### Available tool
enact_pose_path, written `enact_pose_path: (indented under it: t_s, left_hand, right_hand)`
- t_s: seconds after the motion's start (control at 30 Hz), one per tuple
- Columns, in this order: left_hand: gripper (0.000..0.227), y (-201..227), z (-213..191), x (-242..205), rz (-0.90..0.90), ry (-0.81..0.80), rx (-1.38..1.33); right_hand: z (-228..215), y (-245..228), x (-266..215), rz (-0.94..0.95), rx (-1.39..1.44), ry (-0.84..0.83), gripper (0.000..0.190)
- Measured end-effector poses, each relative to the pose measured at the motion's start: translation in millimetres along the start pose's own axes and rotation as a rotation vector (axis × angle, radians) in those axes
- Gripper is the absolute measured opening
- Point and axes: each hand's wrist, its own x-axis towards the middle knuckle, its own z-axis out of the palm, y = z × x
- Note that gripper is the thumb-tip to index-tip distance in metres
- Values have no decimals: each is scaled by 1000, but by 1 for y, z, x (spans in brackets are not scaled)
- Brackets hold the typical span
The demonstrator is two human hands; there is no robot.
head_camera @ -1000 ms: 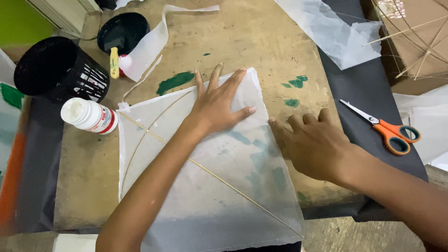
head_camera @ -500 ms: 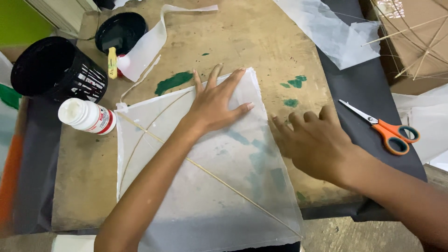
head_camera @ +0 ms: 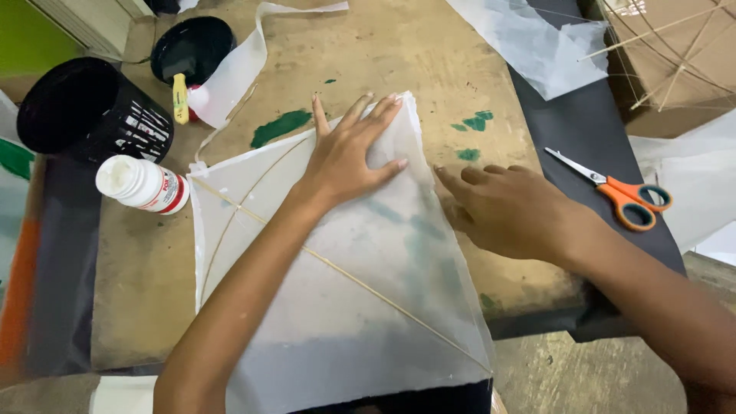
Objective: Assembling a paper kite by applying glue to the edges and folding the paper over a bamboo frame
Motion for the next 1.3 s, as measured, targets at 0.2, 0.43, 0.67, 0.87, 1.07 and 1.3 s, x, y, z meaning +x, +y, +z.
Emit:
enact_pose_path:
  t_s: [0.2, 0.43, 0.67, 0.87, 1.07, 1.3]
  left_hand:
    - [80, 7, -6, 1, 177, 151, 200]
    - [41, 45, 8, -33, 239, 170, 91]
    - [44, 66, 15, -68, 221, 14, 85]
    - [48, 63, 11, -66, 176, 8, 135]
    - [46, 66, 20, -56, 200, 75, 359]
    - [38, 76, 17, -52, 179, 89, 355]
  right_hand:
    - [61, 17, -16, -231, 39, 521, 56]
    - [70, -5, -42, -147, 105, 489, 52]
    - [80, -19, -34, -35, 156, 307, 70]
    - [80, -23, -29, -9, 172, 300, 76]
    - [101, -22, -24, -12, -18, 554, 81]
    - [102, -32, -52, -1, -221, 598, 90]
